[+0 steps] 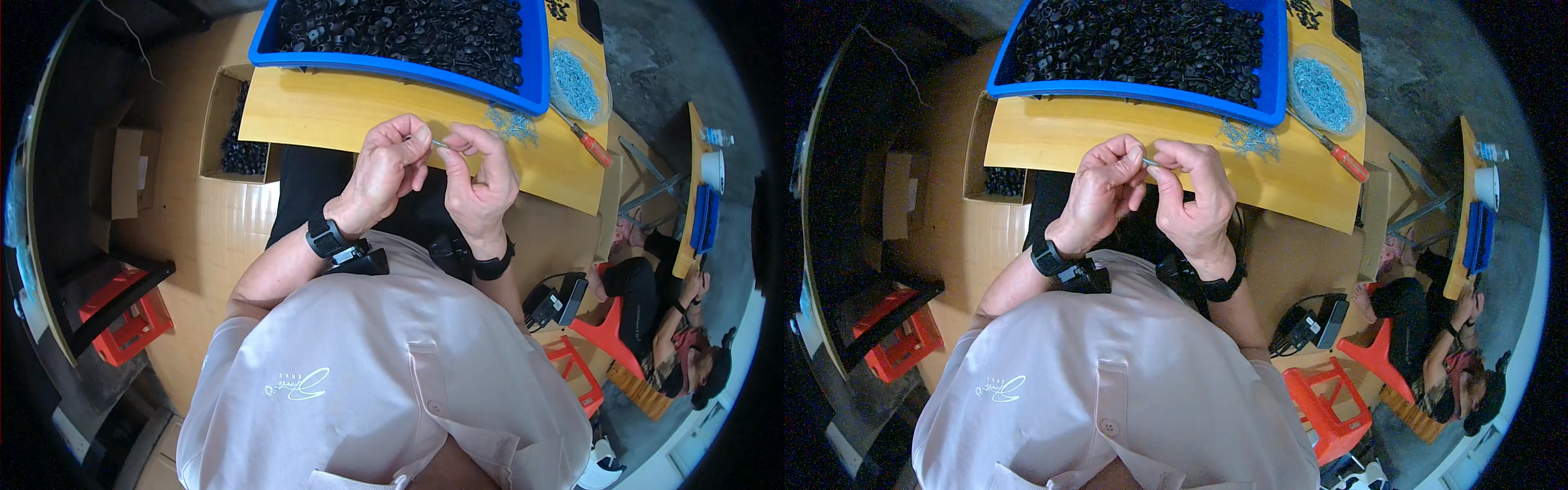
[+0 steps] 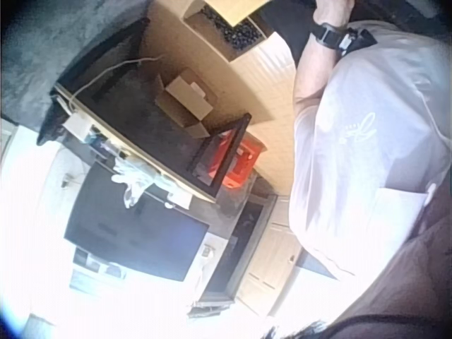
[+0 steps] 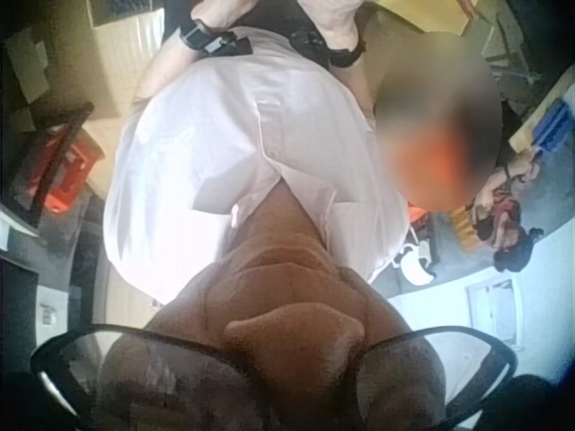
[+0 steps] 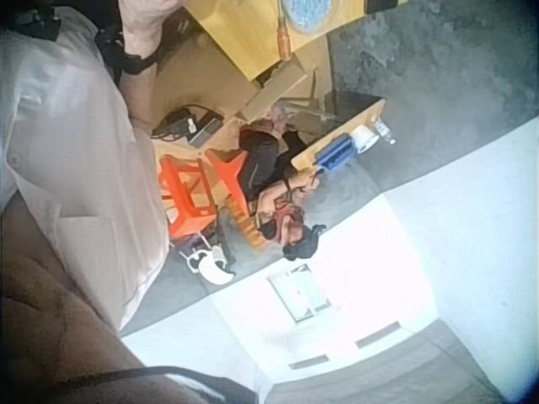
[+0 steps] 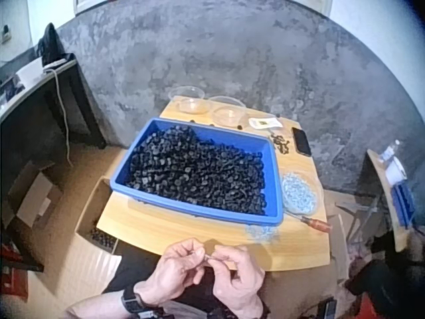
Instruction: Assembling and inspecting small black plastic components at a workbench.
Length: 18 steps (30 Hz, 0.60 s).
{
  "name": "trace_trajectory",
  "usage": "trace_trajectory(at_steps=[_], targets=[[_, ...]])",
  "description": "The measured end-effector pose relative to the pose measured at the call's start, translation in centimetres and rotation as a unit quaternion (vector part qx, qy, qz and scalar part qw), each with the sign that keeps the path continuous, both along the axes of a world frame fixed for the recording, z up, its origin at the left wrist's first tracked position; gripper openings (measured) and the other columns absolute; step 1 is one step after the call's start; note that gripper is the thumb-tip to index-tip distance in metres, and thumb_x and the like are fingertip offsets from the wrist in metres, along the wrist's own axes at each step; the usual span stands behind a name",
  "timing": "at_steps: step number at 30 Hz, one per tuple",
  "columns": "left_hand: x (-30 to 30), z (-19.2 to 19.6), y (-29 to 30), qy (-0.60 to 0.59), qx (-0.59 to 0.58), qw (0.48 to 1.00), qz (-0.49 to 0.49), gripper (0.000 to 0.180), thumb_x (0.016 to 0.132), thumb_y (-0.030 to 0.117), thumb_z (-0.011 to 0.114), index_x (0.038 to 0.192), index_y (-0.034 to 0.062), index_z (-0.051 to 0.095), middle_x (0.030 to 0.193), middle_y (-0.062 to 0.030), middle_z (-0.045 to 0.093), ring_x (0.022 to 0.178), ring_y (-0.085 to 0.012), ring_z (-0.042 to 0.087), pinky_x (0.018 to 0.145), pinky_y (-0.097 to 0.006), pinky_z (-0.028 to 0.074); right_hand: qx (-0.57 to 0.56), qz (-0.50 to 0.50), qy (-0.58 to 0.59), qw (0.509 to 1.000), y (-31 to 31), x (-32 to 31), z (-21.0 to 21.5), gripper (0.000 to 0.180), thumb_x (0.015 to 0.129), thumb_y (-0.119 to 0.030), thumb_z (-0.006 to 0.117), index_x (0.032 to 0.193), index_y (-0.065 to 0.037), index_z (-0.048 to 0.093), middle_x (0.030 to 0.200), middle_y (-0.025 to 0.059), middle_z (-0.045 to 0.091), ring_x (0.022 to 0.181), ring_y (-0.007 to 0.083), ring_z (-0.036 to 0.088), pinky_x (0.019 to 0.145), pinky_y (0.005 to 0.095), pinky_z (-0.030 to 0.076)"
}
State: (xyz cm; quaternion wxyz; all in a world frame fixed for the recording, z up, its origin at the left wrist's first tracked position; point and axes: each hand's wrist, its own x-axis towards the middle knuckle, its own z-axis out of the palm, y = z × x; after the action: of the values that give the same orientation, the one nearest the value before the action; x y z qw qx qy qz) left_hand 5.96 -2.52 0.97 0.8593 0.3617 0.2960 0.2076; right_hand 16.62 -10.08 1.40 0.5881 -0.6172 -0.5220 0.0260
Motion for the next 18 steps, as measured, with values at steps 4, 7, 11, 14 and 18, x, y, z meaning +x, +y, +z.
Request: trace_trajectory(at_steps=[4,7,11,14,18], targets=[[-0.01,-0.03,-0.08,0.005,0.027,0.999,0.023,0.017,0.089,0.021,0.048,0.078,0.0091,0.047,0.057,0.0020,0.045,0.040,-0.0062,0.041,0.033,-0.017,0.023,-0.071,0.008,0.064,0.995,-0.10,0.12,0.31,0.013,0.073,0.000,0.061,0.086,-0.002,0.058,0.072,0.0088,0.057,0.065,0.0212,0.056,0.060,0.0290,0.044],[0.08,0.04,-0.27,0.008,0.039,0.999,0.031,0.016,0.089,0.020,0.049,0.077,0.0092,0.047,0.057,0.0021,0.045,0.040,-0.0061,0.041,0.033,-0.017,0.023,-0.105,0.023,0.065,0.992,-0.21,0.19,0.09,0.007,0.075,-0.003,0.059,0.081,-0.002,0.057,0.071,0.0100,0.056,0.064,0.0229,0.055,0.059,0.0300,0.043],[0.04,-0.13,-0.30,0.024,0.067,0.997,0.041,0.016,0.088,0.019,0.050,0.077,0.0091,0.046,0.057,0.0022,0.045,0.041,-0.0061,0.040,0.034,-0.018,0.024,-0.098,-0.009,0.006,0.995,0.11,0.02,-0.08,0.005,0.074,0.000,0.057,0.078,-0.002,0.055,0.069,0.0111,0.054,0.065,0.0254,0.054,0.059,0.0310,0.042],[0.11,-0.04,-0.36,0.019,0.057,0.997,0.047,0.016,0.089,0.018,0.050,0.077,0.0090,0.046,0.058,0.0020,0.045,0.041,-0.0062,0.040,0.034,-0.018,0.024,-0.072,-0.011,-0.014,0.997,0.24,-0.04,-0.32,0.007,0.074,0.002,0.057,0.079,-0.002,0.054,0.070,0.0106,0.054,0.065,0.0260,0.054,0.059,0.0317,0.042],[0.16,-0.12,-0.41,0.019,0.054,0.997,0.058,0.015,0.089,0.018,0.049,0.077,0.0091,0.046,0.058,0.0022,0.045,0.041,-0.0059,0.040,0.034,-0.017,0.025,-0.068,-0.008,0.021,0.997,0.40,-0.40,0.31,0.007,0.073,0.001,0.058,0.078,-0.002,0.054,0.071,0.0106,0.054,0.064,0.0264,0.053,0.059,0.0327,0.041]])
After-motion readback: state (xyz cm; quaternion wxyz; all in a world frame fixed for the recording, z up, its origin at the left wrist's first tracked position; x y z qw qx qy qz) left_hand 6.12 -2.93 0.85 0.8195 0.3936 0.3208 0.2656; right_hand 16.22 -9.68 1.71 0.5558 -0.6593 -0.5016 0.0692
